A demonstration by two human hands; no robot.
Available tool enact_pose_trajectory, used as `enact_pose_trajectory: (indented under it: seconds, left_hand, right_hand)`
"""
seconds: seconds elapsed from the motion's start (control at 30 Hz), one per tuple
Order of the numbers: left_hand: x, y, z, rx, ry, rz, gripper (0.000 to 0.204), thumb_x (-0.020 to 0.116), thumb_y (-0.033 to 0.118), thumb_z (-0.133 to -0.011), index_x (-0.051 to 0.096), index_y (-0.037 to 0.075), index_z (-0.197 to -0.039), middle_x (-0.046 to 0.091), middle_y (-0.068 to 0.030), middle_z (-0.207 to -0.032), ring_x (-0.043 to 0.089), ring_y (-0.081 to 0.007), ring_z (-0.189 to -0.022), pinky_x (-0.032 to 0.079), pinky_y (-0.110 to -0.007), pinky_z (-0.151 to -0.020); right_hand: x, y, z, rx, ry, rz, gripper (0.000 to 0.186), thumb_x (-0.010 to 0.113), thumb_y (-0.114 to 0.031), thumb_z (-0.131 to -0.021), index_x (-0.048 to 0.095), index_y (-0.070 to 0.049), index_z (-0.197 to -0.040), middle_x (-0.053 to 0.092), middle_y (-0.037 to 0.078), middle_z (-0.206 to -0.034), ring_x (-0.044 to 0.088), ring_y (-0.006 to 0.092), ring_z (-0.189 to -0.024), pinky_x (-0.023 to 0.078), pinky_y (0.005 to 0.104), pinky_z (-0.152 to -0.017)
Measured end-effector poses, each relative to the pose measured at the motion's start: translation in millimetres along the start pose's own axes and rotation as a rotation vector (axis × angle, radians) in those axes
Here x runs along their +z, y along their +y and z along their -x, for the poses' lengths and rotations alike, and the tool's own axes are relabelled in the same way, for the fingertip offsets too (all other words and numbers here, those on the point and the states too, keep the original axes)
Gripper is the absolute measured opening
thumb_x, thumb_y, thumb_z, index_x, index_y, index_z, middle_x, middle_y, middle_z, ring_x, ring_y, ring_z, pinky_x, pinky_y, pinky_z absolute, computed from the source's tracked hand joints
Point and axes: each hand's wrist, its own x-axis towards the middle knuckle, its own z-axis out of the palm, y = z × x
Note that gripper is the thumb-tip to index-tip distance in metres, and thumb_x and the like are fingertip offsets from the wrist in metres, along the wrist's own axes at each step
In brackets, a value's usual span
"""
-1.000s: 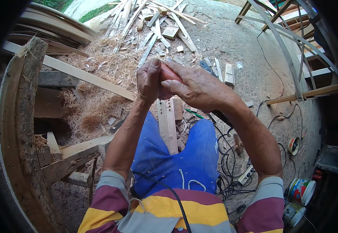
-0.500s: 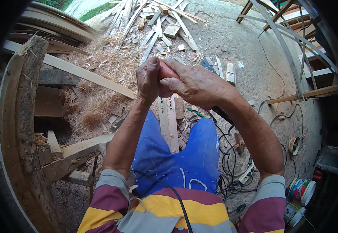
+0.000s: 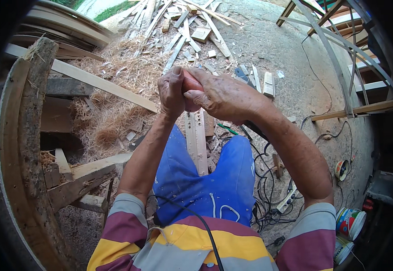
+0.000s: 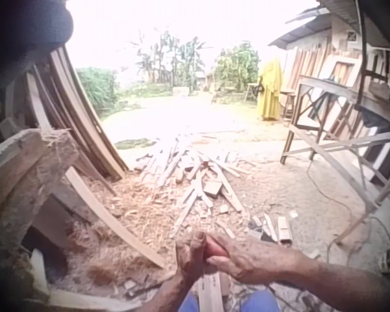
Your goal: The person holds a wooden board, connects a power drill to an extension cord, and uses an axe to strike the end of a chisel while carving the wood.
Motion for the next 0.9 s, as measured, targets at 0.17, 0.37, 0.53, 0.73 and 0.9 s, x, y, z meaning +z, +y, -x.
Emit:
enact_pose_trajectory:
  seconds: [0.17, 0.37, 0.53, 0.73, 0.9]
  left_hand:
    - [-2.4, 0.0, 5.5, -0.069, 0.016, 0.048, 0.055, 0.047, 0.042, -0.102, 0.07, 0.0, -0.075, 0.067, -0.0072, -0.064, 0.061, -0.0114, -0.057, 0.049, -0.028, -0.055]
    - [-4.0, -18.0, 12.0, -0.026, 0.069, -0.066, 0.061, 0.044, 0.046, -0.103, 0.068, 0.001, -0.069, 0.066, -0.006, -0.065, 0.06, -0.0123, -0.059, 0.048, -0.028, -0.06]
    - [-6.8, -28.9, 25.7, -0.043, 0.081, -0.138, 0.052, 0.048, 0.045, -0.1, 0.064, 0.002, -0.074, 0.063, -0.0061, -0.067, 0.059, -0.0141, -0.06, 0.048, -0.03, -0.059]
    - [-26.8, -76.4, 40.9, 0.337, -0.001, -0.511, 0.031, 0.074, 0.021, -0.086, 0.054, 0.014, -0.107, 0.057, -0.0076, -0.076, 0.058, -0.0253, -0.06, 0.047, -0.036, -0.052]
    - [-18.0, -64.2, 45.8, 0.147, 0.083, -0.323, 0.024, 0.063, 0.032, -0.092, 0.057, 0.008, -0.092, 0.057, -0.0092, -0.074, 0.058, -0.0244, -0.061, 0.047, -0.038, -0.056]
  right_hand:
    - [1.6, -5.2, -2.1, 0.071, -0.058, -0.01, 0.063, 0.046, -0.045, -0.102, 0.033, -0.01, -0.153, 0.059, 0.025, -0.134, 0.062, 0.0453, -0.113, 0.046, 0.0513, -0.102]
    - [13.0, 4.7, -5.5, 0.045, -0.035, -0.01, 0.065, 0.048, -0.046, -0.101, 0.033, -0.01, -0.153, 0.057, 0.024, -0.137, 0.058, 0.0448, -0.12, 0.044, 0.0502, -0.104]
    - [23.3, 6.8, -1.1, 0.058, -0.053, -0.049, 0.065, 0.052, -0.046, -0.099, 0.035, -0.012, -0.152, 0.062, 0.025, -0.128, 0.061, 0.0456, -0.114, 0.047, 0.0525, -0.1]
    - [37.7, 15.8, -6.0, -0.025, -0.041, -0.039, 0.064, 0.053, -0.046, -0.099, 0.036, -0.013, -0.151, 0.064, 0.026, -0.124, 0.062, 0.0462, -0.111, 0.048, 0.053, -0.099]
    - [41.7, 23.3, -13.0, -0.024, -0.103, -0.012, 0.067, 0.053, -0.047, -0.098, 0.036, -0.01, -0.152, 0.063, 0.025, -0.128, 0.061, 0.0432, -0.116, 0.048, 0.0506, -0.101]
